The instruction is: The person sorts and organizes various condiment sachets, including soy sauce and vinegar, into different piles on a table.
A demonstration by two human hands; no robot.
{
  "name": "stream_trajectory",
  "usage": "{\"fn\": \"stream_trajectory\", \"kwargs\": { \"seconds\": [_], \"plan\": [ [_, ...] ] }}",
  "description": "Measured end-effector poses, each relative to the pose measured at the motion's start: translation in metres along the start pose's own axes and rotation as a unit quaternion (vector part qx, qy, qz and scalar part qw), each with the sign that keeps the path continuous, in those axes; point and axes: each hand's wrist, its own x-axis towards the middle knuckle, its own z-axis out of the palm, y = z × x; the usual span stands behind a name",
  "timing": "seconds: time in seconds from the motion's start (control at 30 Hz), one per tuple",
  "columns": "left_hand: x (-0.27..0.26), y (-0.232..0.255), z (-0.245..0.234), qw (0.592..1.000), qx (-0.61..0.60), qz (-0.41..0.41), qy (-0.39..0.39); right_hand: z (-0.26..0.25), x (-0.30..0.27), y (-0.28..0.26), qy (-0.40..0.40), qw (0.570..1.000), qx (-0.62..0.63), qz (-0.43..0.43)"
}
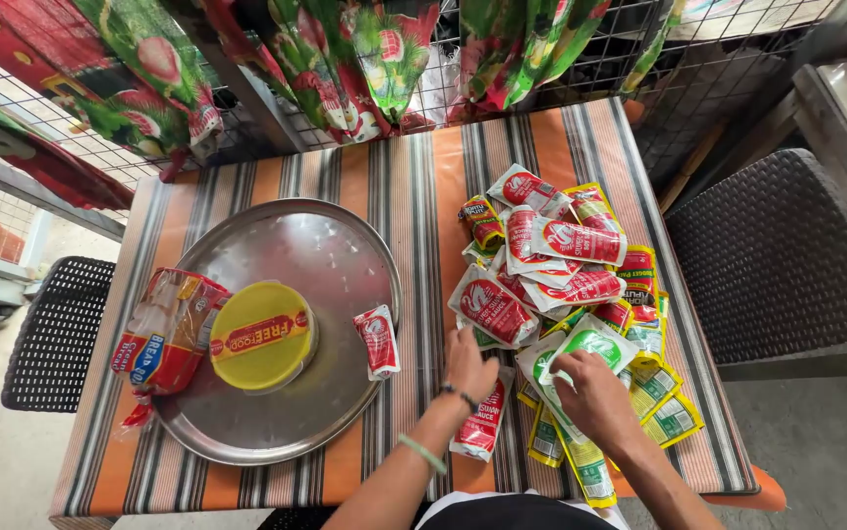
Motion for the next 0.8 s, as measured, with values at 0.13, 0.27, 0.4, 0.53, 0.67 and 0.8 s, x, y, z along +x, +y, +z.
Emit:
{"fn": "stream_trajectory", "kwargs": {
  "seconds": [0.13, 0.27, 0.4, 0.53, 0.67, 0.8],
  "plan": [
    [0.030, 0.019, 0.016, 0.990, -0.142, -0.014, 0.016, 0.004, 0.030, -0.016, 0.014, 0.998, 0.065, -0.007],
    [0.043, 0.019, 0.029, 0.959, -0.247, -0.130, 0.050, 0.013, 0.065, -0.031, -0.028, 0.986, 0.166, -0.011],
    [0.056, 0.002, 0.040, 0.822, -0.518, -0.236, 0.018, 0.037, 0.084, -0.015, -0.143, 0.963, 0.209, 0.096],
    [0.048, -0.024, 0.051, 0.684, -0.672, -0.284, -0.012, 0.028, 0.061, -0.015, -0.027, 0.980, 0.196, 0.005],
    [-0.005, 0.019, 0.004, 0.606, -0.735, -0.239, -0.190, -0.015, 0.016, -0.019, -0.051, 0.968, 0.229, 0.089],
    [-0.040, 0.066, -0.029, 0.593, -0.760, -0.093, -0.251, -0.044, -0.022, -0.009, -0.053, 0.932, 0.336, 0.122]
  ]
}}
